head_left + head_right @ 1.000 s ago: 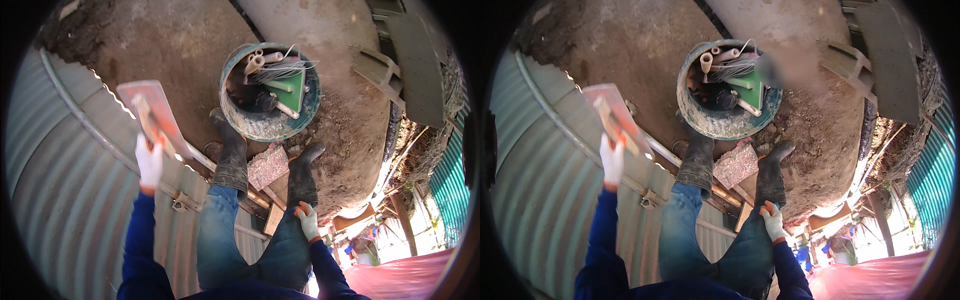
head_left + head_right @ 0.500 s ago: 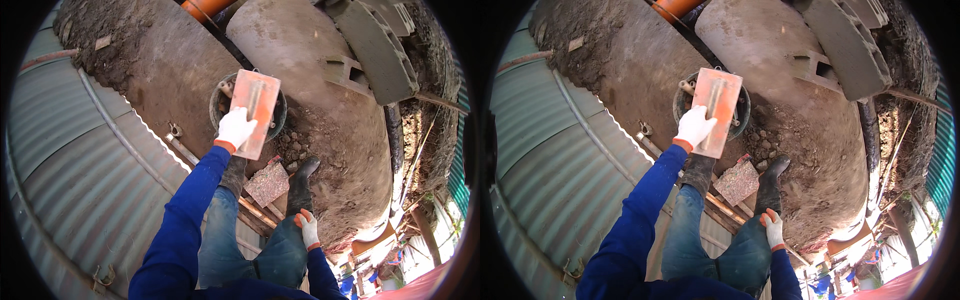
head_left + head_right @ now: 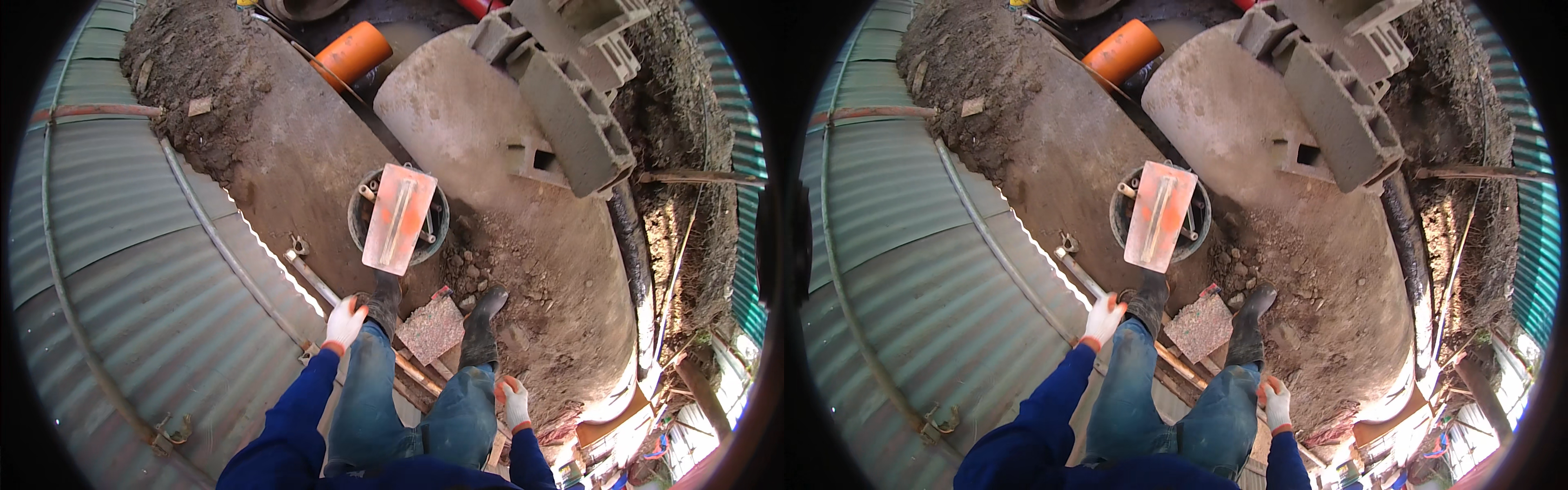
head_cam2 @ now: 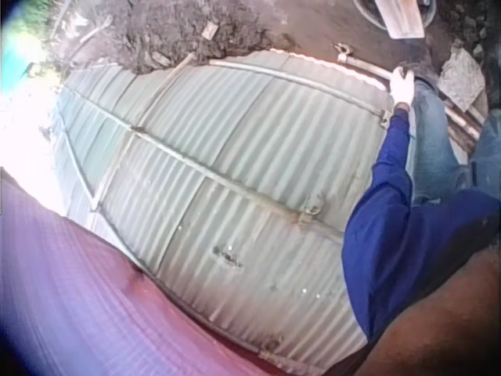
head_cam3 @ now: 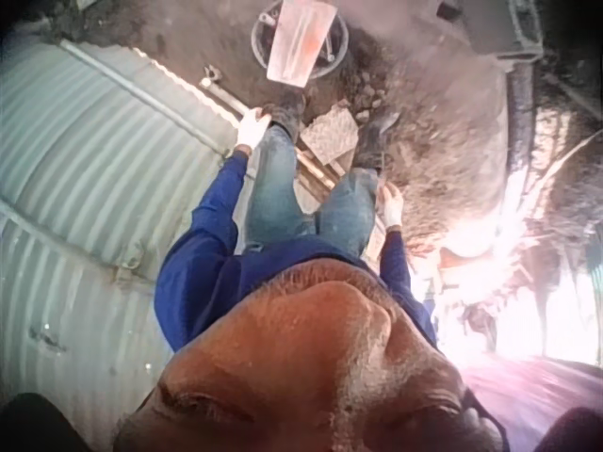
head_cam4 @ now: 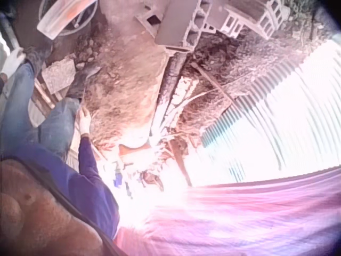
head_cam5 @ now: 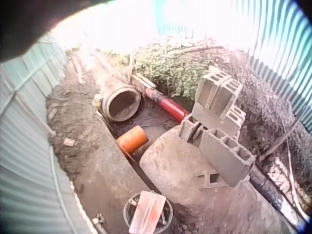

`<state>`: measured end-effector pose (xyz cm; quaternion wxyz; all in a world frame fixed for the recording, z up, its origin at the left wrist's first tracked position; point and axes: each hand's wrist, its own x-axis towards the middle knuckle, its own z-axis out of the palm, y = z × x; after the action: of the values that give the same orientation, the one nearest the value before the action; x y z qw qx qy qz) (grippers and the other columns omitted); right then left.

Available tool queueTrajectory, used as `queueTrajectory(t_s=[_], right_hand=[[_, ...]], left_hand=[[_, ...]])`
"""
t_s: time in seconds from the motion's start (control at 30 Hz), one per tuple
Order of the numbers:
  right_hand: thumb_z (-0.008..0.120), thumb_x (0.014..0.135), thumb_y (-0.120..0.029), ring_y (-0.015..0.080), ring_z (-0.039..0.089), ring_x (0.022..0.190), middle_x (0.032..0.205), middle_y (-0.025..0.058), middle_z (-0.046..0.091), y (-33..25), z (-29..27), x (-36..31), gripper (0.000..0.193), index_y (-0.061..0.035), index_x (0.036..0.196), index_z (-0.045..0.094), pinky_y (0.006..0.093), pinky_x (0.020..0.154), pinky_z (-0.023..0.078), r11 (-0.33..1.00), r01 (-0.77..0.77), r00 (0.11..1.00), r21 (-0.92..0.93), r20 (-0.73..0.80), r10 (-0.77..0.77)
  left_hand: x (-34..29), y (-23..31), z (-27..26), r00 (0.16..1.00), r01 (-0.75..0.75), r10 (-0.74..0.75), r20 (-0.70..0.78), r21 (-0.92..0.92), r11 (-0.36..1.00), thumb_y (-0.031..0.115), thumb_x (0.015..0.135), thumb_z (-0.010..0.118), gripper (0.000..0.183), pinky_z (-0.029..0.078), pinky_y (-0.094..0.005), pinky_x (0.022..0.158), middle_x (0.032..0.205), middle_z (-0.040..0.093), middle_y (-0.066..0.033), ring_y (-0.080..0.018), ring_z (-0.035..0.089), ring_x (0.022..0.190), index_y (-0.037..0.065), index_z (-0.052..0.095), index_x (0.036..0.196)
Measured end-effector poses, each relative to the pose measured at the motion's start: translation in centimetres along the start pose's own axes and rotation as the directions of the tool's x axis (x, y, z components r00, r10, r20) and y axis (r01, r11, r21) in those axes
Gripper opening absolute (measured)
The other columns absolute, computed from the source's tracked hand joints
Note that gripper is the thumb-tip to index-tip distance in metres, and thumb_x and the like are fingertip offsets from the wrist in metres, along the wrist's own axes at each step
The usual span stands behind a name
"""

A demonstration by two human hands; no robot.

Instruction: The person works on a construction site, handling wire, pliers, and a hammer to secure corrugated metal roof sheets to a metal frame. They cut wire, position sheets, and hammer nails into the frame while other workers assist nearby.

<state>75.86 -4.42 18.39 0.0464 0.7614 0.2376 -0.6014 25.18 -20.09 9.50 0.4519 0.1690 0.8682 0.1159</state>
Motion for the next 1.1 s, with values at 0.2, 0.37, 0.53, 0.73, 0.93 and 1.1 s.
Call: queueTrajectory(t_s=[0.2,0.37,0.53,0.73,0.93,1.1], right_hand=[[0.063,0.102,-0.003,0.0192,0.069,0.074,0.096,0.0061,0.07,7.0,-4.0,-7.5,0.032,0.0015,0.133,0.066,0.034,0.064,0.056,0.978,-0.039,0.989,0.206,-0.129,0.066],[0.064,0.102,-0.009,0.0183,0.069,0.07,0.089,0.0063,0.074,15.9,0.7,-18.8,0.018,-0.0054,0.115,0.076,0.0331,0.064,0.057,0.97,-0.22,0.956,0.105,-0.174,0.236],[0.066,0.101,-0.017,0.0261,0.071,0.081,0.095,0.0122,0.075,21.2,8.7,-24.2,0.021,-0.0062,0.116,0.076,0.0382,0.071,0.057,0.971,-0.239,0.965,0.002,-0.111,0.238],[0.067,0.1,-0.027,0.0377,0.073,0.093,0.101,0.0206,0.076,26.9,12.0,-23.7,0.028,-0.0064,0.117,0.076,0.0467,0.079,0.057,0.987,0.024,0.988,-0.158,-0.144,-0.047],[0.064,0.1,-0.029,0.0399,0.076,0.098,0.1,0.0235,0.078,32.7,18.1,-21.7,0.027,-0.0092,0.11,0.079,0.05,0.085,0.057,0.992,-0.117,0.941,0.051,-0.314,0.127],[0.058,0.099,-0.028,0.0433,0.075,0.098,0.106,0.0245,0.077,35.0,17.1,-15.0,0.032,-0.0068,0.104,0.081,0.0499,0.088,0.058,0.878,-0.195,0.941,0.437,-0.169,0.293]], left_hand=[[-9.4,-13.7,-3.2,0.796,0.587,-0.504,0.334,-0.224,0.778,0.027,0.101,0.068,0.03,0.053,-0.0328,0.056,0.08,0.067,-0.005,-0.0148,0.064,0.064,0.003,0.075,0.117],[-9.8,-12.5,-8.2,0.848,0.517,-0.394,0.355,-0.389,0.763,0.021,0.103,0.065,0.024,0.052,-0.0315,0.057,0.079,0.065,-0.006,-0.0142,0.062,0.064,0.003,0.071,0.117],[-6.7,-6.1,-10.0,0.899,0.429,-0.258,0.354,-0.591,0.684,0.022,0.101,0.068,0.024,0.048,-0.0282,0.06,0.081,0.062,-0.0005,-0.0101,0.056,0.066,0.006,0.072,0.12],[-6.8,0.0,-10.8,0.955,-0.096,0.116,0.274,-0.087,0.992,0.028,0.101,0.069,0.04,0.053,-0.0321,0.097,0.116,0.077,-0.0092,-0.0182,0.068,0.108,-0.003,0.071,0.126],[-5.6,7.1,-9.2,0.88,0.172,-0.124,0.459,-0.064,0.983,0.028,0.101,0.064,0.034,0.054,-0.0359,0.084,0.103,0.069,-0.0028,-0.0162,0.065,0.097,0.002,0.072,0.123],[-9.8,13.9,-4.2,0.779,-0.499,0.164,0.605,0.44,0.746,0.036,0.103,0.058,0.048,0.055,-0.0438,0.094,0.122,0.073,-0.0184,-0.0304,0.068,0.11,-0.003,0.07,0.129]])
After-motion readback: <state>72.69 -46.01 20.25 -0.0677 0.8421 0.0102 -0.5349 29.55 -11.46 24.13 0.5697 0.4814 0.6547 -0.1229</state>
